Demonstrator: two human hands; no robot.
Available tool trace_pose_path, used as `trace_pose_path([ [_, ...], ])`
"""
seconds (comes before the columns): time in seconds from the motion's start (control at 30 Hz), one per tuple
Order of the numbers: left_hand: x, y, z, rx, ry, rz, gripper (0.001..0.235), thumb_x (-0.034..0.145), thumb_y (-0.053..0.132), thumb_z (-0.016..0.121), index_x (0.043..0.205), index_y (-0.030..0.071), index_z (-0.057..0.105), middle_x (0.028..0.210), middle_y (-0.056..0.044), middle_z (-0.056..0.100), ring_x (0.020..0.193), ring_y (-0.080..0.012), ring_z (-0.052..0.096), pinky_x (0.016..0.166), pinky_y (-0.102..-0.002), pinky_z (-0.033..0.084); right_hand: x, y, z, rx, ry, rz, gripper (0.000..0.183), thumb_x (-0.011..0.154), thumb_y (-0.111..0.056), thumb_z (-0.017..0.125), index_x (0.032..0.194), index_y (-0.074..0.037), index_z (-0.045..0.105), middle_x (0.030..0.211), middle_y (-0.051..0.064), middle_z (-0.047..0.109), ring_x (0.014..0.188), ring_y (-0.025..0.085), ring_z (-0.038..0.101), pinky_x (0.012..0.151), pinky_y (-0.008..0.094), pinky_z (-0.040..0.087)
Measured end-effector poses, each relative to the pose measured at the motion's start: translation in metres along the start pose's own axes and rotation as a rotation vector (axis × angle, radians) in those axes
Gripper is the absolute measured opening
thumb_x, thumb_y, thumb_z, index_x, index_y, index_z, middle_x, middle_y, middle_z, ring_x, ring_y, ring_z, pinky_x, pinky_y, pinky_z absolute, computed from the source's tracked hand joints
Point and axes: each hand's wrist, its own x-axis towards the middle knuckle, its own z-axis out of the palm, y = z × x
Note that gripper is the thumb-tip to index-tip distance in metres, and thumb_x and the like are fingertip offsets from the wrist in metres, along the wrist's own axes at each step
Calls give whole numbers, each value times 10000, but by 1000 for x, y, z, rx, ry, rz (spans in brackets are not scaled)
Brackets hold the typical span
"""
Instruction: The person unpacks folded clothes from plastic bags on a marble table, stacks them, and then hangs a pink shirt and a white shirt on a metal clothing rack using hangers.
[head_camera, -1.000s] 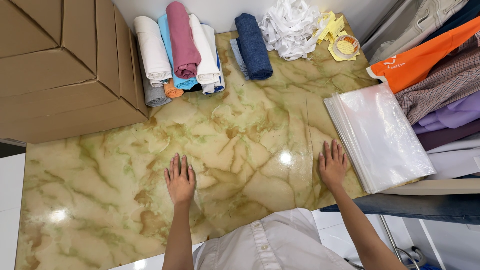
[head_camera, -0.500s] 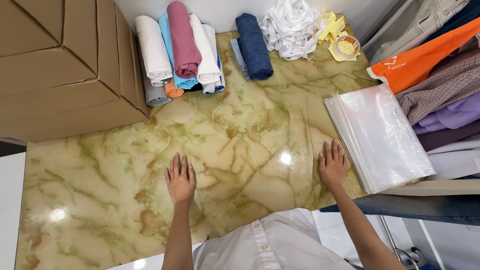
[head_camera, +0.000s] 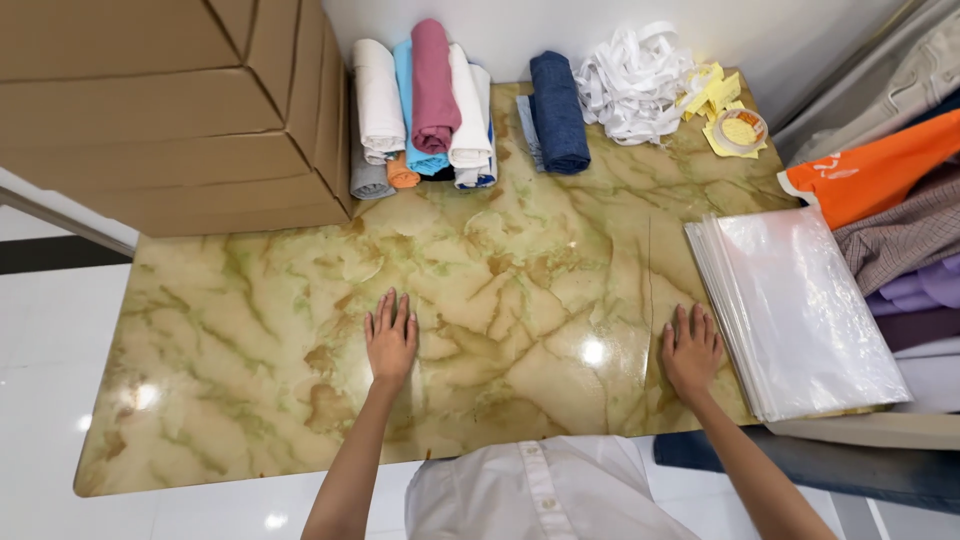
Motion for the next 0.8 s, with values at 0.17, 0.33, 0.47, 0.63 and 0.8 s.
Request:
trace_pose_path([
  [0.17, 30, -5, -18, -292, -109, -103, 440, 1021, 367, 536, 1441, 242, 574, 1576, -8, 431, 1416, -258, 463, 1179, -514, 351, 52, 18, 14, 413, 63, 60, 347, 967, -301, 665, 1301, -213, 681, 1357, 125, 600, 1312, 355, 568, 1103, 479, 429],
  [0.33, 71, 18, -58, -493, -93, -94, 460, 1031, 342, 567, 1450, 154, 573, 1494, -84, 514, 1359, -314, 529, 1116, -476, 445, 99, -37, -59, 758, 67, 97, 317, 976, -203, 661, 1293, -219, 669, 1294, 104, 618, 1326, 324, 544, 1111, 459, 399],
  [0.47, 105, 44, -87, -646, -56, 23, 419, 1028, 308, 582, 1403, 125, 614, 1411, -141, 582, 1329, -356, 547, 1111, -495, 440, 145, -80, -84, 1004, -10, 61, 239, 1034, -153, 618, 1263, -133, 684, 1318, 149, 639, 1347, 343, 530, 1078, 477, 435],
  [0.63, 152, 80, -93, -747, -91, 112, 394, 1037, 306, 576, 1391, 143, 632, 1354, -122, 626, 1291, -349, 581, 1086, -486, 457, 196, -136, -89, 1161, -89, 19, 237, 1046, -172, 627, 1263, -102, 688, 1268, 172, 659, 1297, 321, 563, 1073, 465, 450],
  [0.8, 205, 103, -76, -766, -159, 59, 427, 1042, 400, 562, 1405, 181, 620, 1368, -95, 615, 1308, -322, 571, 1084, -481, 453, 214, -207, -101, 1275, -207, 5, 173, 1030, -183, 616, 1061, -46, 719, 1292, 195, 652, 1279, 301, 561, 1122, 474, 402],
])
